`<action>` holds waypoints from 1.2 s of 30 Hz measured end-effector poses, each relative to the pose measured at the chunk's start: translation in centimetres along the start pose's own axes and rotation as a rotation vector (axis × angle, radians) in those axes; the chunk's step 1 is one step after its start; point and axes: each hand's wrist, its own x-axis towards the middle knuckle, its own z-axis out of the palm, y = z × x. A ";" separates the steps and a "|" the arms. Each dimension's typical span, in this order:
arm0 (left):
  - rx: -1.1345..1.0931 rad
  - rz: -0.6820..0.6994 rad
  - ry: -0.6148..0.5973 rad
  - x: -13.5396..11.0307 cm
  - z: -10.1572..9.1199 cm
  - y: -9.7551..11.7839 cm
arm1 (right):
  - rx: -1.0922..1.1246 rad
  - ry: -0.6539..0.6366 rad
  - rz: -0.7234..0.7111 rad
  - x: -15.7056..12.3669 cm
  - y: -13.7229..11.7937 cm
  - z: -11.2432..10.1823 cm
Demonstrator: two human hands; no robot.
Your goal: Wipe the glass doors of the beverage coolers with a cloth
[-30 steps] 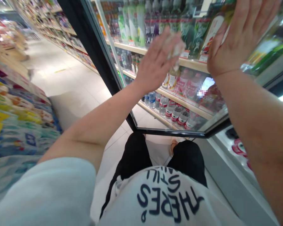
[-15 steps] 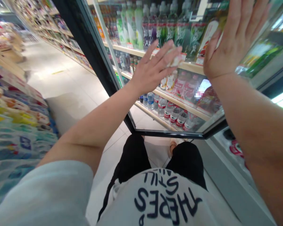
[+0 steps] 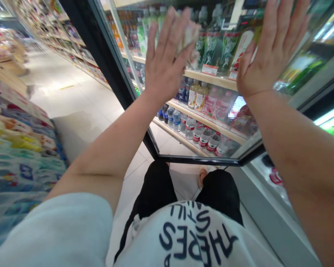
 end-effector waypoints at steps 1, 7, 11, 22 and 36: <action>0.020 -0.075 0.043 0.3 -0.1 -0.2 | 0.006 -0.004 -0.003 0.0 0.0 0.0; -0.157 0.006 -0.169 -2.2 1.2 2.0 | 0.044 -0.016 0.035 -0.1 -0.3 -0.1; -0.058 -0.044 -0.089 0.1 0.4 0.7 | 0.043 -0.016 0.044 0.0 -0.5 -0.2; -0.059 0.009 -0.105 4.5 1.5 3.1 | 0.110 0.021 0.044 -0.3 -0.6 0.1; -0.068 -0.116 -0.050 5.8 1.1 4.3 | 0.213 0.027 0.093 -0.4 -0.6 0.1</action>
